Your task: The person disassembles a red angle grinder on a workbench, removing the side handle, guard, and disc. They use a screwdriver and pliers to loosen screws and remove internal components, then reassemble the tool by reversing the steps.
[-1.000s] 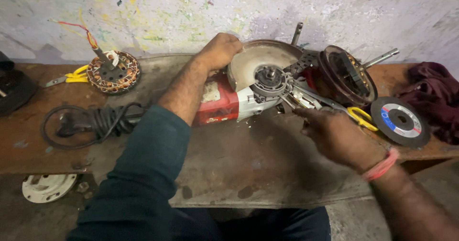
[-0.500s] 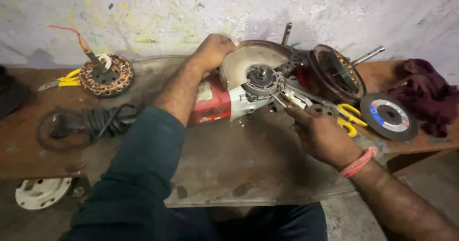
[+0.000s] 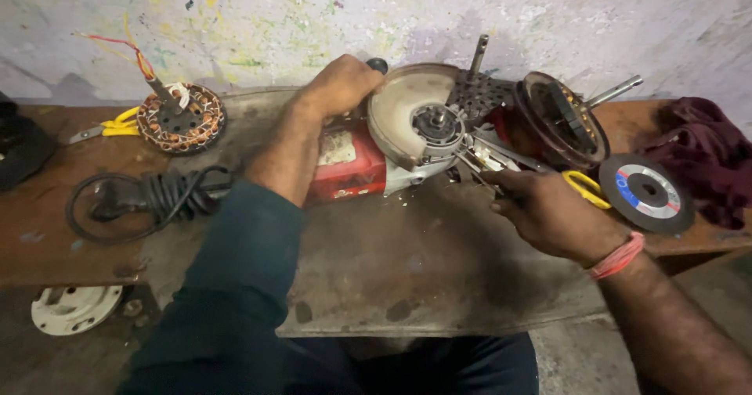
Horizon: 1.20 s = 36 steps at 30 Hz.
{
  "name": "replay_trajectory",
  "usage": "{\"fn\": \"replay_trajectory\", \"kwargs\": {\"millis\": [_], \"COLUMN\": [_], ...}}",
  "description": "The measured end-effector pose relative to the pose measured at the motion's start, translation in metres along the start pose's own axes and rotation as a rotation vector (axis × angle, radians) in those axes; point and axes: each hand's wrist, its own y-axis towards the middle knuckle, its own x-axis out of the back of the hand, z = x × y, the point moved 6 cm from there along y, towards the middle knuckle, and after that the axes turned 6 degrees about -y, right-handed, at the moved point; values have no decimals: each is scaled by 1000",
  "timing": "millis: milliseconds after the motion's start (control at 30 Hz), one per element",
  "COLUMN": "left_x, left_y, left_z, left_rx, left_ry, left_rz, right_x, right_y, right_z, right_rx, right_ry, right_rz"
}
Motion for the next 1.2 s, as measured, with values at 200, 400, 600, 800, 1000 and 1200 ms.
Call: {"fn": "replay_trajectory", "kwargs": {"millis": [200, 400, 600, 800, 1000, 1200], "left_x": [-3, -17, -20, -20, -16, -17], "left_y": [-10, 6, 8, 9, 14, 24], "left_z": [-17, -10, -12, -11, -7, -6], "left_rx": [-31, -139, -148, -84, -118, -164], "left_ry": [59, -191, -304, -295, -210, -275], "left_rz": [-148, -78, -67, -110, -106, -103], "right_x": [-9, -36, -7, 19, -22, -22], "right_y": [2, -14, 4, 26, -5, -10], "right_z": [-27, -3, -27, -6, -2, 2], "right_rx": [-55, 96, -67, -39, 22, 77], "right_ry": [-36, 4, -8, 81, 76, -72], "right_rz": [81, -331, 57, 280, -142, -204]}}
